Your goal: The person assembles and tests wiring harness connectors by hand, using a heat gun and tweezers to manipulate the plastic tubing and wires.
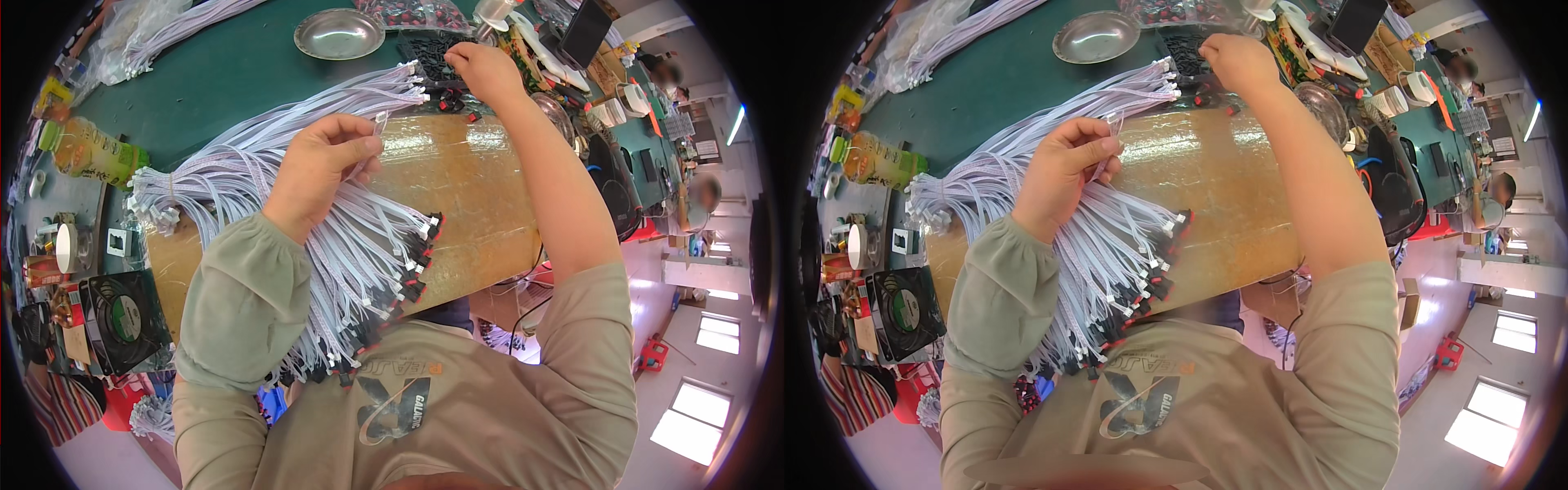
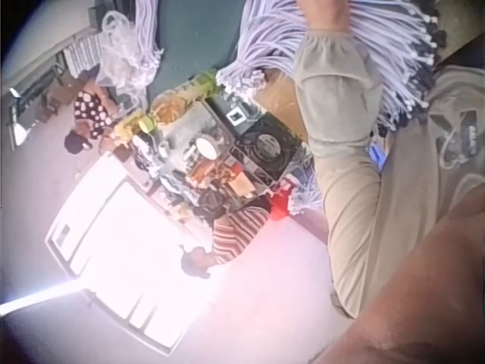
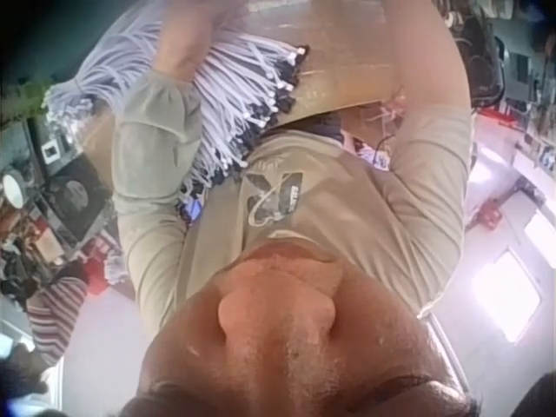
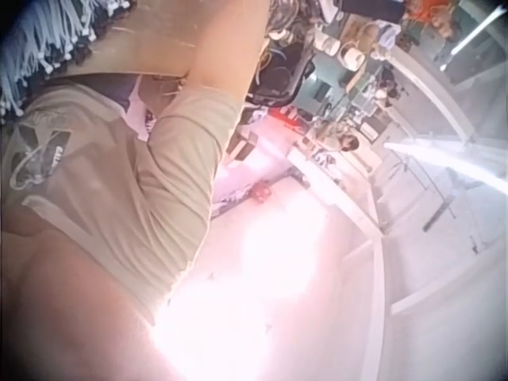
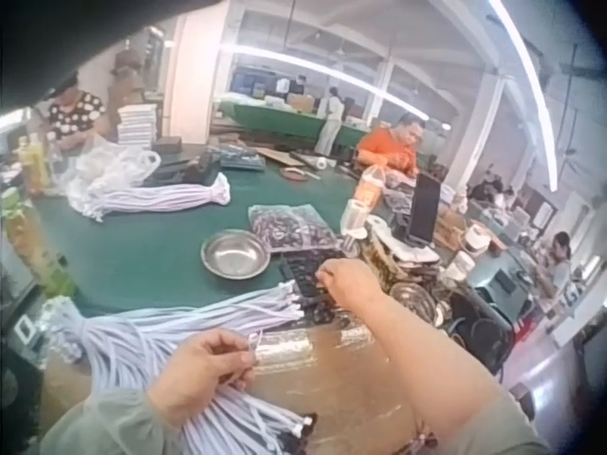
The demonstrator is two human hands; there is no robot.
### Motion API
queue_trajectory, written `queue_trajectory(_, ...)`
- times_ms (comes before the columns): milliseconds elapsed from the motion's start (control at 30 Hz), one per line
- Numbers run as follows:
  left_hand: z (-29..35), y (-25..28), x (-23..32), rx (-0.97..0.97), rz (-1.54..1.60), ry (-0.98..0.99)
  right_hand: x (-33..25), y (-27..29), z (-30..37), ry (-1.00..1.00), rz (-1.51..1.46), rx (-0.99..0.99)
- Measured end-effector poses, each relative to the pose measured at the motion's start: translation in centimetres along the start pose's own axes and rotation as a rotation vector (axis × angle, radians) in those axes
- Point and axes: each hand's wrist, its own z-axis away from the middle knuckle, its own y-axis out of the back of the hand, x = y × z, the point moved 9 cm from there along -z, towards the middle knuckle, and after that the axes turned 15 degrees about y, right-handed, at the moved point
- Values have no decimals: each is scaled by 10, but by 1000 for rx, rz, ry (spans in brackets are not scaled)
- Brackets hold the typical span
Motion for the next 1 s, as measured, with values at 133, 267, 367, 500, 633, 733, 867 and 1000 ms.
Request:
queue_trajectory(133, -2, 4, -2, 14, 0, 2, -21, 28, 10, 36, -129, 92)
queue_trajectory(267, -1, 4, -3, -5, -30, -20, -76, 40, 23, 103, -554, 23)
queue_trajectory(367, 2, -1, -1, -19, -107, -28, -116, 56, 37, 367, -432, 17)
queue_trajectory(500, 4, -9, 1, -44, -160, -40, -137, 73, 50, 593, -224, 49)
queue_trajectory(633, 3, -9, -1, -38, -187, -34, -138, 81, 51, 586, -189, 37)
queue_trajectory(733, 3, -10, 0, -42, -203, -43, -140, 79, 53, 601, -205, -9)
queue_trajectory(867, 4, -9, -1, -41, -200, -34, -145, 78, 55, 615, -240, -22)
queue_trajectory(1000, 3, -10, -1, -63, -177, -41, -150, 72, 57, 641, -283, -22)
